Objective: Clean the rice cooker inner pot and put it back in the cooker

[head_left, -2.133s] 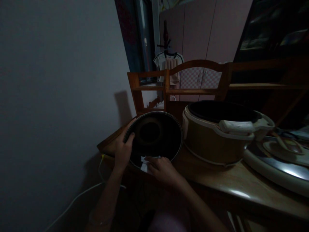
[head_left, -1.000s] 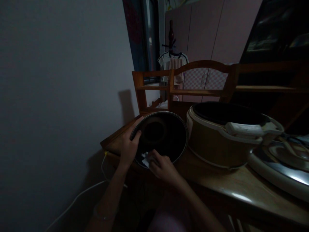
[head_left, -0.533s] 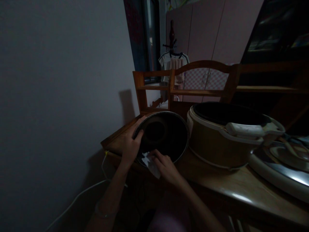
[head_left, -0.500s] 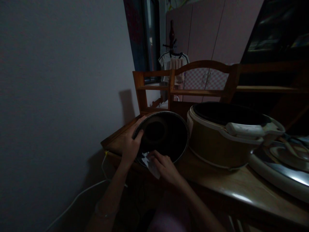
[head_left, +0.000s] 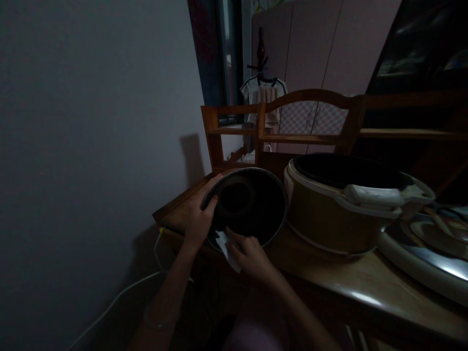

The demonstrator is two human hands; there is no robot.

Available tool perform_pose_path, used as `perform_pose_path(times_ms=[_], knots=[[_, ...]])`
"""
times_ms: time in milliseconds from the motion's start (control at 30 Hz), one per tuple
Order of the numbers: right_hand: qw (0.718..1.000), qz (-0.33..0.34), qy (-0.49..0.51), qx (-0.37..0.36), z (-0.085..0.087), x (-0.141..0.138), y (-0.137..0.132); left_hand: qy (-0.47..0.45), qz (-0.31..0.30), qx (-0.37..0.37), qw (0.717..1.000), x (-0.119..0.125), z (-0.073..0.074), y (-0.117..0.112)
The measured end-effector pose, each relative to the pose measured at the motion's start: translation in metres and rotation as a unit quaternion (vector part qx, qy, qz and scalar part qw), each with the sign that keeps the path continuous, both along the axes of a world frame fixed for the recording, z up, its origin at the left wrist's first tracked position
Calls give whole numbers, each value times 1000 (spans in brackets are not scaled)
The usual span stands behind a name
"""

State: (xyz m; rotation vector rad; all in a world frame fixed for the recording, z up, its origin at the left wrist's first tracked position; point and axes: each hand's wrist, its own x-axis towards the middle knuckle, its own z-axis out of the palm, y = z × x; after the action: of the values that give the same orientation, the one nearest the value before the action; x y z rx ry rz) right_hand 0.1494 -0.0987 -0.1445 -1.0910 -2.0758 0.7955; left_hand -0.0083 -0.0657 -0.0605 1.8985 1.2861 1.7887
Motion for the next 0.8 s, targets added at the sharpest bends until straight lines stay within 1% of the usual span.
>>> perform_pose_path(times_ms=[67, 300, 567, 667, 733, 800], knots=[[1000, -13, -12, -7, -2, 0, 0, 8, -5, -1, 1000, 1, 2, 0], [999, -24, -34, -10, -6, 0, 2, 8, -17, -6, 1000, 1, 4, -1], [1000, -3, -28, -1, 1, 2, 3, 22, -23, -1, 999, 2, 4, 0], [1000, 4, -30, 6, 2, 3, 2, 21, -25, -1, 999, 2, 4, 0], [1000, 0, -15, 10, 1, 3, 1, 23, -28, -1, 999, 2, 4, -1], [1000, 15, 6, 13, 1, 3, -1, 26, -33, -4, 999, 1, 3, -1]])
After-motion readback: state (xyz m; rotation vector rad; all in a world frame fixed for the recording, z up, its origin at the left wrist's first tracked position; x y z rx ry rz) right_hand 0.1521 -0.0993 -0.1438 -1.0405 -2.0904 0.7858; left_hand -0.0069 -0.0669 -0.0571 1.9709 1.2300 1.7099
